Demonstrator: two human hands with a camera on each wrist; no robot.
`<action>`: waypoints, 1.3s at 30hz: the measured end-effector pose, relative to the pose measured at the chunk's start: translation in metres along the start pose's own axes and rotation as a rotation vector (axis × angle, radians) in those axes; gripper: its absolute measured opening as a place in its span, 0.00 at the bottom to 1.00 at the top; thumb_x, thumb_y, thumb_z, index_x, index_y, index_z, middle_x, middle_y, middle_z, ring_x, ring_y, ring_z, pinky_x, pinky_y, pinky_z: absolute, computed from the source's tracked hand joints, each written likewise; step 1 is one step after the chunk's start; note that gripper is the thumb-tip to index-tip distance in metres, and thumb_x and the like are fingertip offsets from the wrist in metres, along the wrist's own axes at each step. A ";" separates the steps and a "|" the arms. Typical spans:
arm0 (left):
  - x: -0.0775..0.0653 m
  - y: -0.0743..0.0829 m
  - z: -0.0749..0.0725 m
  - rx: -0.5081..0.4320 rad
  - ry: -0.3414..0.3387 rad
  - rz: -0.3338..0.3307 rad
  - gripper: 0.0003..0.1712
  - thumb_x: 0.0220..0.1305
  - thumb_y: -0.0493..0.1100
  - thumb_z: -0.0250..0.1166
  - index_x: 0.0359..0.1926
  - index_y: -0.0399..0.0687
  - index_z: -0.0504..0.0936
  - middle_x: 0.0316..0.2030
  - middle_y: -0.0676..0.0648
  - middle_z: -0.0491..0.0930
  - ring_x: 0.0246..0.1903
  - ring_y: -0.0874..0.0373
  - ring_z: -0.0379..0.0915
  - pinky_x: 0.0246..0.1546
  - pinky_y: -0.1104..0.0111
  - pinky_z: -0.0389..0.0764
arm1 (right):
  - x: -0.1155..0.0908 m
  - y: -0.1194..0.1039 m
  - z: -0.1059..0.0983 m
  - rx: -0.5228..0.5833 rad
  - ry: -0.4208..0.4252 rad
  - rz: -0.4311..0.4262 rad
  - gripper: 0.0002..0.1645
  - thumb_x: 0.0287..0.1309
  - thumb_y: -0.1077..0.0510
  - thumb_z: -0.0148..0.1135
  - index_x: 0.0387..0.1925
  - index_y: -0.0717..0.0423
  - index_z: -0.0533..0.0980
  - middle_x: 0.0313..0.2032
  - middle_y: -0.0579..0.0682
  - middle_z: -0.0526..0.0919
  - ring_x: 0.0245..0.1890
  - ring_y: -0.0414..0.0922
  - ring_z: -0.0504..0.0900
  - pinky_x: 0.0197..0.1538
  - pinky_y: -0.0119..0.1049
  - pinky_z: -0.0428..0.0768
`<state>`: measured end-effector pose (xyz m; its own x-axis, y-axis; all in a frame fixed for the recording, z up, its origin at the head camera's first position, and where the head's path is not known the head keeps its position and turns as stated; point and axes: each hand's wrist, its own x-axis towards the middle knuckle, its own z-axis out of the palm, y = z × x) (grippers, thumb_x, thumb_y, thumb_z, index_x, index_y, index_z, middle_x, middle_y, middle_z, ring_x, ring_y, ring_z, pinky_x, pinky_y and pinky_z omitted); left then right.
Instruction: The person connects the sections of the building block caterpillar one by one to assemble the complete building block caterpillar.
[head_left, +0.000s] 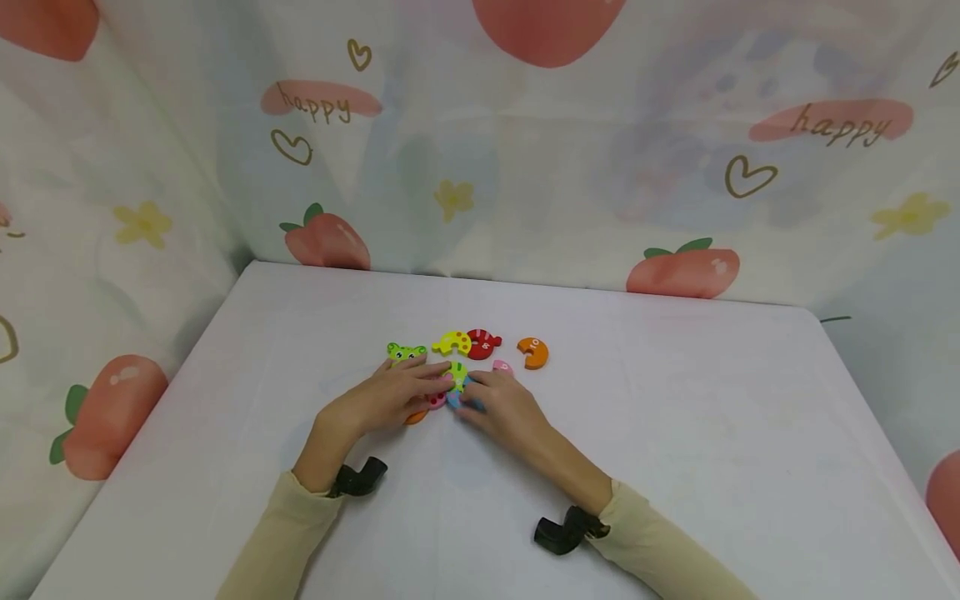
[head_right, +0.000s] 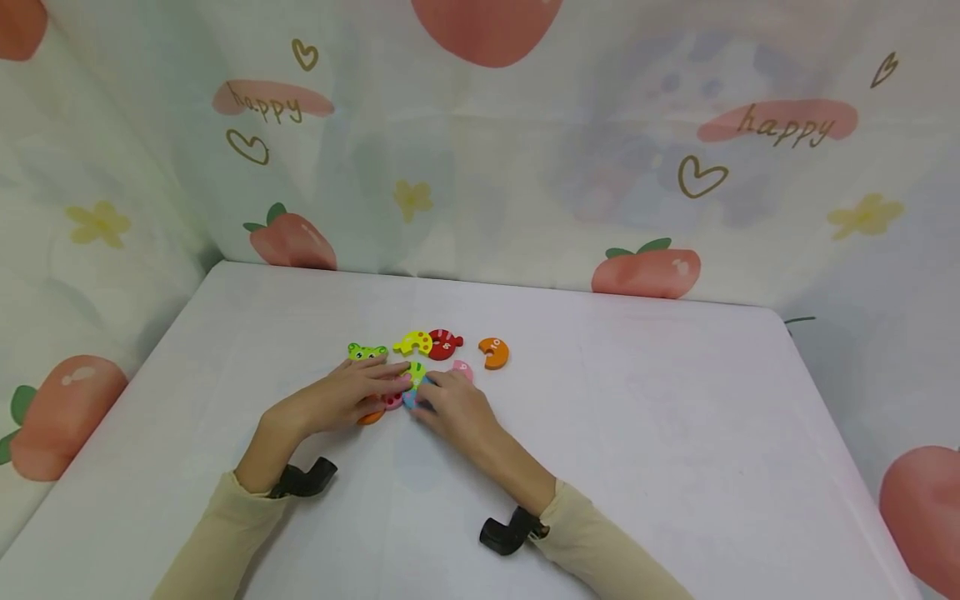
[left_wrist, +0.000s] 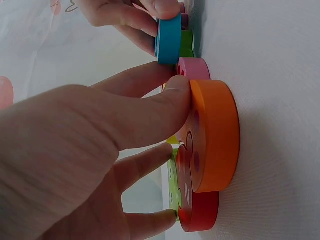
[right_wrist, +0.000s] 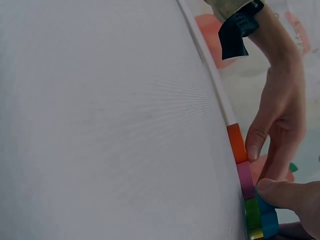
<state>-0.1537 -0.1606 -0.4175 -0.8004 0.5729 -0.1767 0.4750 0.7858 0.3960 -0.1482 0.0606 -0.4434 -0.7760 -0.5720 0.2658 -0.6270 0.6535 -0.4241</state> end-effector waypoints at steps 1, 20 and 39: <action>0.000 0.000 0.000 0.000 0.003 0.002 0.29 0.67 0.43 0.62 0.68 0.60 0.70 0.72 0.53 0.63 0.73 0.42 0.53 0.67 0.32 0.50 | 0.001 -0.001 0.000 -0.004 -0.001 0.004 0.10 0.51 0.51 0.73 0.34 0.51 0.84 0.47 0.53 0.86 0.49 0.49 0.82 0.51 0.42 0.83; 0.001 0.000 0.000 -0.002 0.001 -0.001 0.28 0.67 0.44 0.61 0.68 0.61 0.70 0.72 0.53 0.63 0.74 0.43 0.52 0.68 0.33 0.50 | 0.003 0.006 -0.006 -0.029 -0.112 0.068 0.13 0.52 0.47 0.72 0.38 0.47 0.86 0.50 0.50 0.85 0.52 0.46 0.79 0.51 0.40 0.84; 0.003 0.000 0.002 0.040 -0.012 -0.010 0.30 0.66 0.44 0.62 0.68 0.63 0.69 0.72 0.54 0.62 0.74 0.44 0.52 0.68 0.33 0.51 | 0.006 0.032 -0.033 -0.053 -0.315 0.121 0.45 0.48 0.40 0.73 0.64 0.55 0.71 0.61 0.52 0.77 0.64 0.51 0.72 0.64 0.49 0.75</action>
<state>-0.1553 -0.1584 -0.4202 -0.8009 0.5674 -0.1912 0.4814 0.8001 0.3579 -0.1755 0.0947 -0.4269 -0.7906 -0.6086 -0.0680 -0.5410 0.7462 -0.3880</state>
